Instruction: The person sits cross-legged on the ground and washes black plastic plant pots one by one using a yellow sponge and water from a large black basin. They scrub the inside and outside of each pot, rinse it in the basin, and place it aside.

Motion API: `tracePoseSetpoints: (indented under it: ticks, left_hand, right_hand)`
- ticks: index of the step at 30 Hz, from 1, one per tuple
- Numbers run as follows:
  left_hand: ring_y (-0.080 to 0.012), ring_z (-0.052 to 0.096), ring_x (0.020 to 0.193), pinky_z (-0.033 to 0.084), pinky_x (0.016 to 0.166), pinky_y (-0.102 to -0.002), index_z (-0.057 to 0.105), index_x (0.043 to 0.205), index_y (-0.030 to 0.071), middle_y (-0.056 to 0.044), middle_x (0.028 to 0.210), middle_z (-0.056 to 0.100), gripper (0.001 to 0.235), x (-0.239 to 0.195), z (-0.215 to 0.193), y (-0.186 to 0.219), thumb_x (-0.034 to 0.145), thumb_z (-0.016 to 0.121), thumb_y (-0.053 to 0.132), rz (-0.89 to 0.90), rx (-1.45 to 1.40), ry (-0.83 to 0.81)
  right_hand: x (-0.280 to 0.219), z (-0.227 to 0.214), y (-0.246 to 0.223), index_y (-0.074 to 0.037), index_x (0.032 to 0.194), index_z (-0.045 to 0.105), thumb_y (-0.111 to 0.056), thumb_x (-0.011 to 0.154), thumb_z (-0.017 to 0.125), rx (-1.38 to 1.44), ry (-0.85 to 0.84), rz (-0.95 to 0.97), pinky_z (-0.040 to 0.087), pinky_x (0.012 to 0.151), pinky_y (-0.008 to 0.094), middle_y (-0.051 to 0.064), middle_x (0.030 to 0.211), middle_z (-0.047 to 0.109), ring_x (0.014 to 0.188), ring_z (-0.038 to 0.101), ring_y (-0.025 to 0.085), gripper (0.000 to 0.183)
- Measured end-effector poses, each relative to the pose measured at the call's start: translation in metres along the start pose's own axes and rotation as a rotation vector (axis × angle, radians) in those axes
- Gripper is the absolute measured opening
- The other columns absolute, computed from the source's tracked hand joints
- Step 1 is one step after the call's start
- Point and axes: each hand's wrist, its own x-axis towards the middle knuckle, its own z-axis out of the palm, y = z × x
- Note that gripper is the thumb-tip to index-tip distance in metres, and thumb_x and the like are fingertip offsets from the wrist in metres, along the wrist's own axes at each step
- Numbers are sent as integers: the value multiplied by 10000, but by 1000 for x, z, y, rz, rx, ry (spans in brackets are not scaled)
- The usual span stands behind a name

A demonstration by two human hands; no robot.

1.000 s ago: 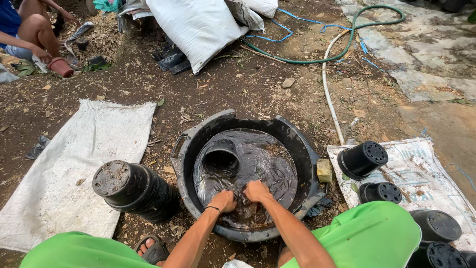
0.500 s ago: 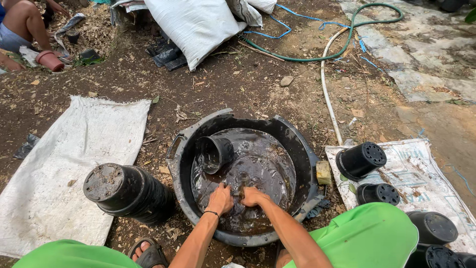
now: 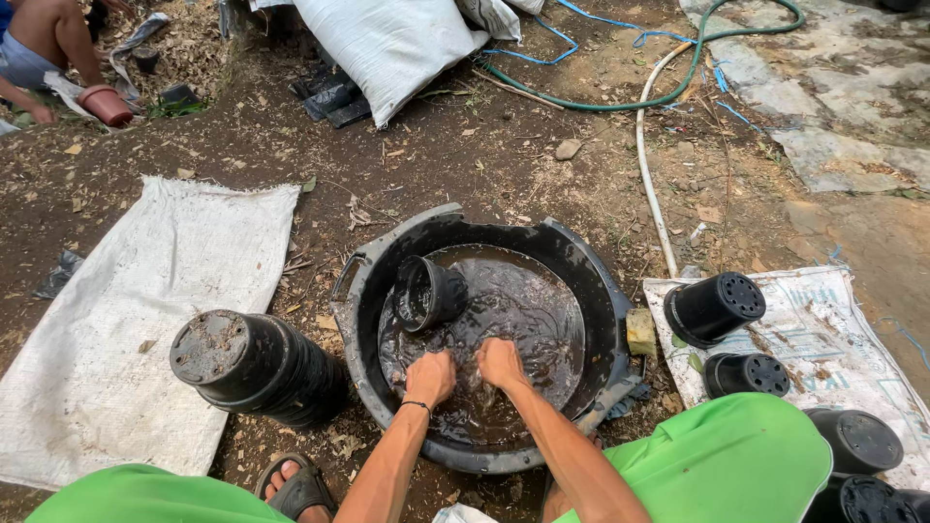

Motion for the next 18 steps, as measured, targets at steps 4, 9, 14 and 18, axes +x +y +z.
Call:
tracePoseSetpoints:
  ticks: [4,9,14,18]
  left_hand:
    - [-433,675,1047,562,894,-522,656,1258,133,-243,1082,694,446,-3,-5,1,837,614,-10,-34,-82,70]
    - [-432,651,1084,553,900,-512,628,1287,154,-231,1178,654,533,2,0,-4,786,670,-22,-40,-48,34]
    - [-434,682,1069,551,935,-512,696,1194,110,-243,1096,710,259,4,10,-9,940,672,153,-63,-61,24]
    - [-447,671,1003,560,822,-524,674,1187,120,-225,1090,687,445,0,3,-7,747,653,60,83,-159,253]
  right_hand:
    - [-6,9,4,-8,1041,728,-84,723,701,-41,224,-398,547,889,522,263,1027,712,976,678,465,328]
    - [-27,7,-19,-11,961,728,-112,676,693,23,420,-550,562,735,498,280,946,693,850,677,474,304]
    - [-47,-10,-43,-63,971,707,-195,886,680,99,235,-168,560,762,495,205,924,719,861,697,424,160]
    - [-51,-18,-48,-69,950,683,-257,855,731,84,148,-76,551,773,495,189,888,741,865,699,404,216]
